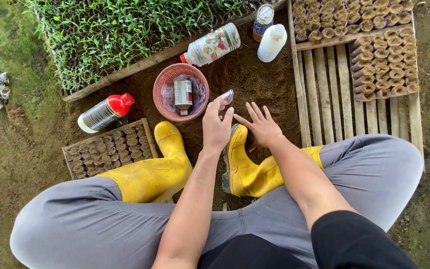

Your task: The person sits cross-legged on the ground and fills small brown seedling pots with soil by hand. They place the filled pots into a wooden tray and occasionally reach for a small packet from a nearby pink bowl.

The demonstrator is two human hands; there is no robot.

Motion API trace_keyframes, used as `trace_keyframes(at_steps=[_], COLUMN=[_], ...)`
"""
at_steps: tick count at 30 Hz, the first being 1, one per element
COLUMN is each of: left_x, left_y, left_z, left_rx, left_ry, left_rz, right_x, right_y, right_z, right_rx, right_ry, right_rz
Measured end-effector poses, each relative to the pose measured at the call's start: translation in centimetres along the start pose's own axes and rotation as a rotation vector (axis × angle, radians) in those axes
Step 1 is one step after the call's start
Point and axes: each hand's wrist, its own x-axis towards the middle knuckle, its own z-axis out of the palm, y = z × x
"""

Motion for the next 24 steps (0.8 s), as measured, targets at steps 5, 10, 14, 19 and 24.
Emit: trace_keyframes(at_steps=[5,10,14,19,24], left_x=[0.2,0.2,0.4,0.7,0.4], left_y=[-0.3,0.1,0.0,0.2,-0.9], left_z=[-0.3,-0.8,-2.0,-3.6,-3.9], left_rx=[0.002,-0.003,-0.038,-0.051,-0.078], left_ry=[0.002,0.017,0.027,0.065,0.104], left_rz=[-0.005,-0.004,-0.026,-0.021,-0.019], right_x=[0.5,2.9,5.8,7.9,13.0], right_y=[0.5,2.0,3.0,2.7,0.8], right_z=[0.6,3.8,3.3,0.6,1.3], right_rx=[-0.009,-0.070,-0.042,-0.020,-0.340], right_ry=[0.067,0.163,0.567,0.727,0.645], right_rz=[0.010,-0.013,-0.047,-0.242,-0.808])
